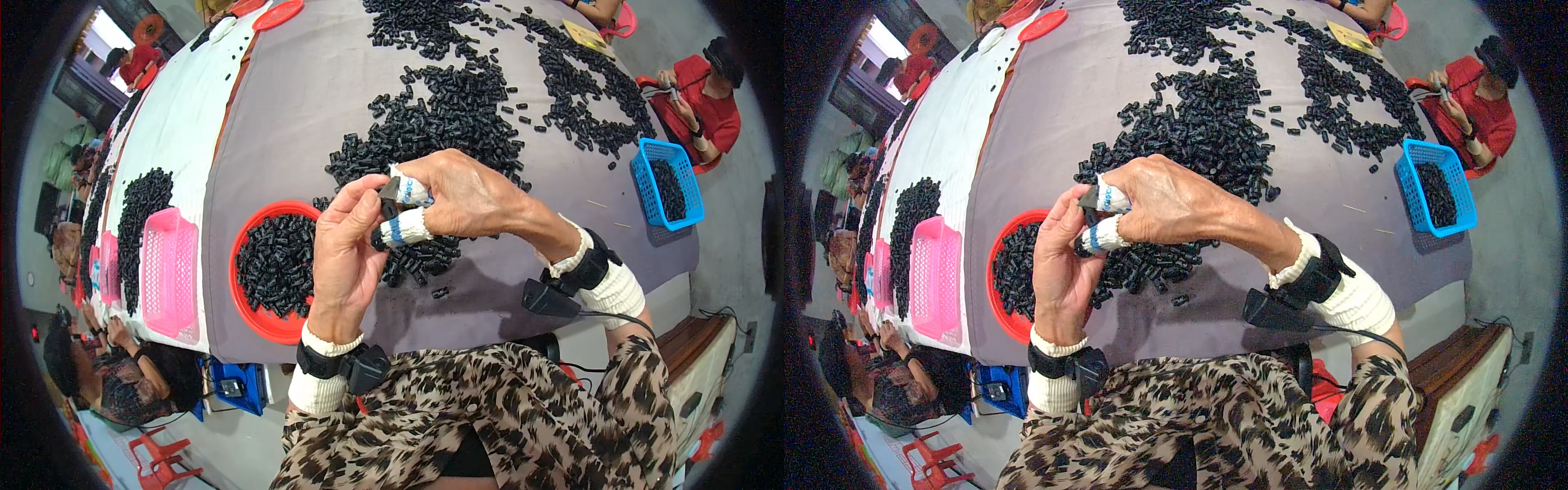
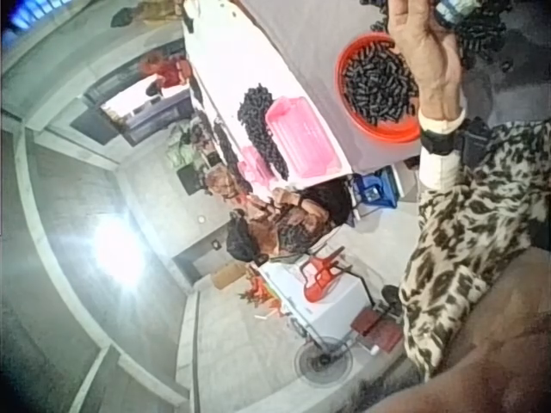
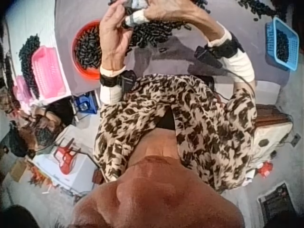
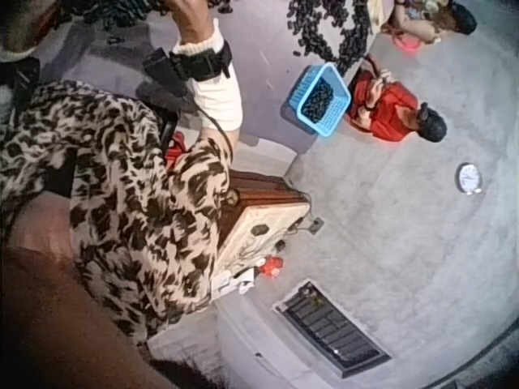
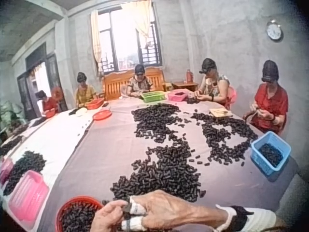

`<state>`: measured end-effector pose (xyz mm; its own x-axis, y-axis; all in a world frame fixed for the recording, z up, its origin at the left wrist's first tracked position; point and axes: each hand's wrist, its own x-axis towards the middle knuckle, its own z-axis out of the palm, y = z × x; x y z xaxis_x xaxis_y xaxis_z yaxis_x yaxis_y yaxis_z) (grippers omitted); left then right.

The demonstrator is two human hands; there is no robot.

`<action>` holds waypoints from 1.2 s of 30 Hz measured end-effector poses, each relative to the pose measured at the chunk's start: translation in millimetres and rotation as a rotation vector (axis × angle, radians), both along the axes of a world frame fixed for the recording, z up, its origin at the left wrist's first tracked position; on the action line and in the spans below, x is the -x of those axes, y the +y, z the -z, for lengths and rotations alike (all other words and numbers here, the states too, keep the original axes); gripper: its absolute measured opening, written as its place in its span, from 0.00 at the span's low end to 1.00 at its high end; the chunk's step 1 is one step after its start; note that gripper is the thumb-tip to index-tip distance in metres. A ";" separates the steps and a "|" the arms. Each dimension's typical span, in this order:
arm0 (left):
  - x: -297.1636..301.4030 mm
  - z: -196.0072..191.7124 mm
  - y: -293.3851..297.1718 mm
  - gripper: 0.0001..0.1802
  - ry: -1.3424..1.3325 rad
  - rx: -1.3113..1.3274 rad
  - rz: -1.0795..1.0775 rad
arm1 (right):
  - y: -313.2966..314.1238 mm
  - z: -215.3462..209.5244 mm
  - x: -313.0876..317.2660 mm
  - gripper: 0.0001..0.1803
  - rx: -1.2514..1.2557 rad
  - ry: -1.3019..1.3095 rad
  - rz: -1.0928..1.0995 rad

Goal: Assembling small black plastic components by hand at a factory workstation.

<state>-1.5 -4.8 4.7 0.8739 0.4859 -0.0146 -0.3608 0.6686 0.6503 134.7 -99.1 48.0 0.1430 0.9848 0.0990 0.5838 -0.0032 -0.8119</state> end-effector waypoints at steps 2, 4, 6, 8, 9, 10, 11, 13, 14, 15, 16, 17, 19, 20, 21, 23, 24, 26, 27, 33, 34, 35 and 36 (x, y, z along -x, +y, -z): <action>0.1 0.0 0.1 0.11 0.003 -0.004 -0.001 | -0.3 0.6 -0.1 0.17 0.010 0.010 -0.003; 0.3 0.1 0.1 0.11 0.002 -0.023 0.002 | -0.5 2.0 0.1 0.17 0.021 0.020 -0.006; 1.4 -1.3 -0.5 0.10 0.017 -0.033 -0.005 | -0.3 3.2 0.5 0.15 0.006 0.014 -0.022; 1.9 -2.9 -1.5 0.10 0.031 -0.043 -0.013 | 0.0 8.2 1.4 0.15 -0.001 0.020 -0.016; 1.7 -3.5 -2.5 0.10 0.046 -0.052 -0.031 | 0.1 9.7 1.8 0.15 -0.008 0.025 -0.011; 2.1 -4.2 -3.3 0.10 0.061 -0.062 -0.049 | 0.3 9.0 2.6 0.15 -0.009 0.026 -0.012; 2.8 -5.6 -3.2 0.10 0.063 -0.063 -0.048 | 0.4 7.6 3.0 0.16 -0.027 0.037 -0.029; 7.5 -8.0 1.1 0.10 0.071 -0.073 -0.069 | 0.7 5.2 3.6 0.16 -0.046 0.054 -0.047; 6.8 -1.4 7.5 0.10 0.043 -0.121 -0.075 | -3.7 4.2 1.1 0.17 -0.033 0.060 -0.014; 14.7 -0.6 15.7 0.11 0.093 -0.173 -0.154 | -2.5 5.9 2.2 0.18 -0.026 0.076 -0.004; 23.6 0.3 25.3 0.11 0.146 -0.225 -0.233 | 0.5 13.1 0.6 0.19 -0.080 0.102 -0.006; 39.3 5.1 37.8 0.11 0.217 -0.278 -0.342 | 4.8 16.4 0.6 0.19 -0.074 0.105 0.003; 70.8 16.7 61.1 0.13 0.387 -0.412 -0.518 | 6.7 19.4 -4.0 0.18 -0.042 0.118 0.029; 68.4 20.6 65.8 0.15 0.444 -0.481 -0.531 | -13.4 11.9 -14.1 0.16 -0.027 0.093 0.084; 81.3 31.3 80.3 0.15 0.546 -0.600 -0.613 | -17.7 14.7 -18.9 0.15 -0.043 0.072 0.115; 102.9 40.4 93.9 0.17 0.703 -0.705 -0.785 | -15.5 24.0 -24.3 0.14 -0.058 0.062 0.125; 102.8 41.3 92.7 0.17 0.712 -0.707 -0.785 | -14.7 28.9 -27.7 0.13 -0.044 0.075 0.137; 93.3 45.3 86.5 0.13 0.683 -0.773 -0.706 | -16.6 35.2 -32.3 0.12 -0.029 0.089 0.154; 84.5 47.8 77.8 0.11 0.683 -0.907 -0.626 | -10.0 41.2 -32.8 0.11 -0.013 0.107 0.157; -3.9 79.2 10.9 0.07 0.471 -1.575 -0.116 | -27.1 31.7 -37.4 0.07 0.082 0.140 0.258; -10.1 86.6 5.6 0.09 0.463 -1.688 -0.092 | -28.3 31.8 -37.6 0.07 0.080 0.139 0.252; -19.0 93.7 -0.1 0.11 0.421 -1.783 -0.071 | -33.9 32.0 -39.8 0.07 0.088 0.136 0.269; -25.0 99.7 -3.4 0.12 0.380 -1.879 -0.053 | -37.8 32.2 -41.0 0.07 0.094 0.135 0.281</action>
